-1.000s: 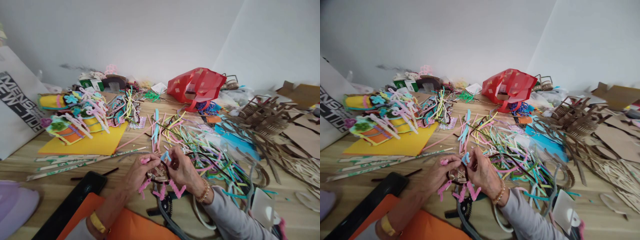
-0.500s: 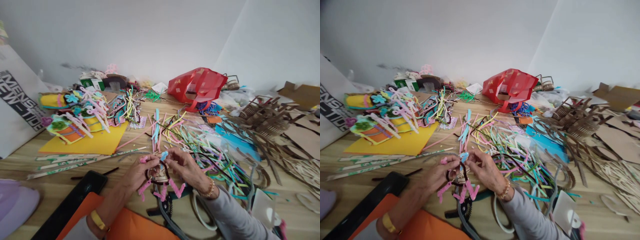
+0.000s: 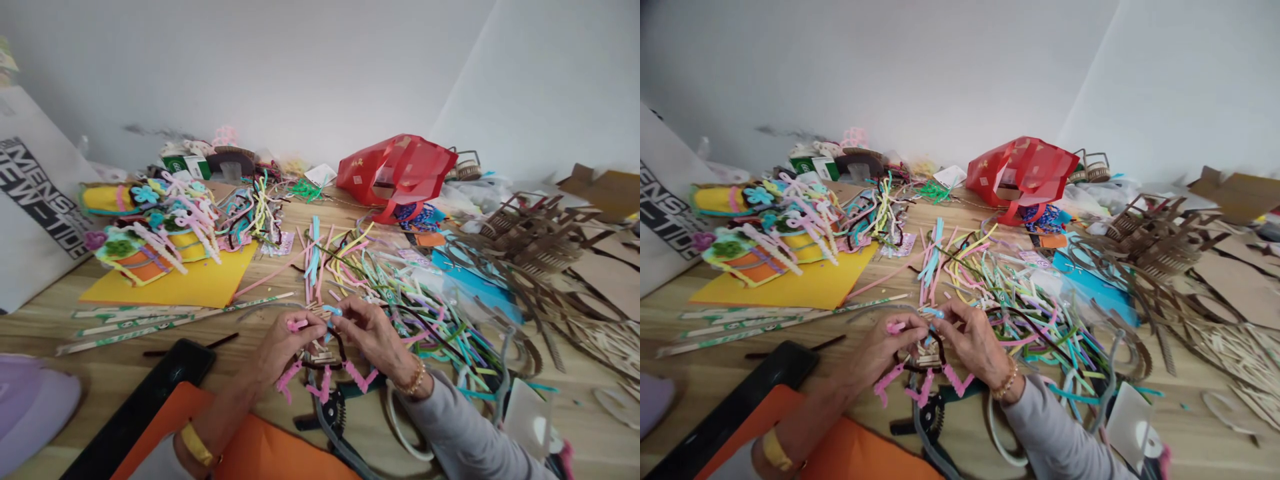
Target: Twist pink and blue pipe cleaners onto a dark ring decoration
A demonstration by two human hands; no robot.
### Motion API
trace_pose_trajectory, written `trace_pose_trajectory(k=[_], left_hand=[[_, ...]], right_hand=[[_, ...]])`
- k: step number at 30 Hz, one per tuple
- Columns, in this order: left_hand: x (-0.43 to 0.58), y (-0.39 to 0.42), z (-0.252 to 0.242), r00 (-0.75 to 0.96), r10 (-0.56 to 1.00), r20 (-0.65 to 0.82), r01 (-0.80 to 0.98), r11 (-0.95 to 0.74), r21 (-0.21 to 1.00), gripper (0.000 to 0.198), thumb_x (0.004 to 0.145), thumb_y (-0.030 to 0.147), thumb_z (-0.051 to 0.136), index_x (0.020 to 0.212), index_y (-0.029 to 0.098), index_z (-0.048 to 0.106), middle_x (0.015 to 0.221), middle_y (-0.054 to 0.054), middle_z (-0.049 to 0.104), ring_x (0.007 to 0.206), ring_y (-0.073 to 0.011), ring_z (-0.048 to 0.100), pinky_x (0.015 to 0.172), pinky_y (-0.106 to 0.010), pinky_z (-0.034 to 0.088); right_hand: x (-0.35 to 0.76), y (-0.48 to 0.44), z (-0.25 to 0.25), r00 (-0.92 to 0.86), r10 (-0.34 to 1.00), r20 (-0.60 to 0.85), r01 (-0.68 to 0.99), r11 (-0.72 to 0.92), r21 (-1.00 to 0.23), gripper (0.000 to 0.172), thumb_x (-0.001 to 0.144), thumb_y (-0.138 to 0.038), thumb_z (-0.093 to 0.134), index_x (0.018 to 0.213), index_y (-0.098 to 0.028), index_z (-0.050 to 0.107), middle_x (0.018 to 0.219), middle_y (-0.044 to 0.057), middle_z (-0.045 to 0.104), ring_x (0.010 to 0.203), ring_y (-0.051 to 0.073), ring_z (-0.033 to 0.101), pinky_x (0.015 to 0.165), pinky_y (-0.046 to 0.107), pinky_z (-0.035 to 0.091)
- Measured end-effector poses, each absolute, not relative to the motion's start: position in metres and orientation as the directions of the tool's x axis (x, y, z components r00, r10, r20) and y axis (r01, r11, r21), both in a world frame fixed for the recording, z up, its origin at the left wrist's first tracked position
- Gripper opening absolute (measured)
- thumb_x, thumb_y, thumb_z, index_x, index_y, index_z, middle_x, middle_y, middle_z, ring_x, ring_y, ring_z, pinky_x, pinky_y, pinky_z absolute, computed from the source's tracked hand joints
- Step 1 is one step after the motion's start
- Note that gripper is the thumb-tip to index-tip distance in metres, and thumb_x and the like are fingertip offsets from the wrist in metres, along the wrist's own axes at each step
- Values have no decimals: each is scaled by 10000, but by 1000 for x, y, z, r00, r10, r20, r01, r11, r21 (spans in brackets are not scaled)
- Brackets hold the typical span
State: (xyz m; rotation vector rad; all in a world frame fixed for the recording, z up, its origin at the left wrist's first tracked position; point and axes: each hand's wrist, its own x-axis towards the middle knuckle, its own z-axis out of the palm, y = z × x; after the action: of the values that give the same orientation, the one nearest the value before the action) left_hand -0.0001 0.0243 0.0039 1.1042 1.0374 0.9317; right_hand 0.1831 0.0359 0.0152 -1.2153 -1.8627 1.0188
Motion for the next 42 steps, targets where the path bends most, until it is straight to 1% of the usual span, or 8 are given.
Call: trace_pose_trajectory(k=[4, 9, 13, 19, 24, 31, 35, 42], left_hand=[[3, 25, 12, 298, 947, -117, 52, 106, 993, 119, 714, 261, 650, 667, 151, 657, 663, -19, 627, 638, -151, 581, 584, -232, 443], [7, 25, 9, 329, 937, -121, 50, 111, 993, 135, 725, 268, 642, 689, 153, 581, 597, 13, 582, 505, -110, 503, 484, -210, 386], [6, 26, 5, 325, 938, -118, 45, 109, 993, 136, 745, 266, 629, 708, 151, 567, 556, 19, 578, 525, -123, 536, 534, -223, 429], [5, 27, 3, 330, 938, -110, 3, 115, 993, 260, 729, 262, 645, 966, 160, 606, 863, -45, 675, 701, -176, 631, 627, -272, 497], [4, 28, 5, 338, 940, -44, 106, 9, 994, 131, 738, 213, 623, 836, 145, 680, 843, -58, 692, 787, -199, 632, 697, -274, 486], [5, 27, 5, 366, 925, -99, -26, 116, 993, 102, 722, 209, 639, 779, 126, 640, 682, -29, 648, 605, -144, 586, 604, -251, 479], [3, 28, 0, 388, 907, -161, -81, 208, 975, 98, 710, 207, 654, 763, 129, 628, 602, -1, 614, 521, -117, 561, 537, -226, 461], [-1, 33, -10, 372, 909, -189, -180, 271, 946, 47, 718, 191, 643, 733, 147, 636, 624, 9, 592, 518, -98, 554, 537, -213, 473]], right_hand=[[181, 34, 18, -325, 938, 118, 456, 265, -849, 221, 851, -350, 552, 745, -156, 547, 587, -36, 485, 534, 95, 436, 504, 211, 333], [180, 33, 20, -308, 945, 109, 465, 249, -850, 230, 842, -351, 551, 723, -154, 537, 566, -42, 468, 514, 89, 415, 491, 210, 321], [179, 33, 22, -311, 944, 109, 465, 251, -849, 232, 848, -349, 540, 726, -152, 547, 566, -41, 474, 516, 91, 426, 495, 209, 327], [180, 32, 21, -329, 936, 125, 443, 270, -855, 201, 846, -327, 552, 759, -148, 570, 585, -40, 494, 525, 87, 434, 502, 206, 330], [179, 32, 20, -310, 944, 115, 444, 251, -861, 265, 845, -372, 558, 698, -151, 544, 566, -45, 458, 521, 83, 400, 486, 206, 305], [176, 33, 16, -306, 947, 97, 386, 217, -897, 337, 824, -453, 579, 675, -153, 537, 576, -39, 448, 527, 83, 391, 484, 209, 308], [178, 34, 8, -350, 932, 89, 357, 220, -908, 263, 843, -401, 574, 754, -154, 578, 602, -34, 499, 540, 87, 434, 504, 206, 337], [177, 34, 10, -412, 902, 131, 306, 272, -912, 128, 849, -286, 580, 846, -159, 601, 703, -11, 580, 634, 109, 513, 584, 212, 402]])
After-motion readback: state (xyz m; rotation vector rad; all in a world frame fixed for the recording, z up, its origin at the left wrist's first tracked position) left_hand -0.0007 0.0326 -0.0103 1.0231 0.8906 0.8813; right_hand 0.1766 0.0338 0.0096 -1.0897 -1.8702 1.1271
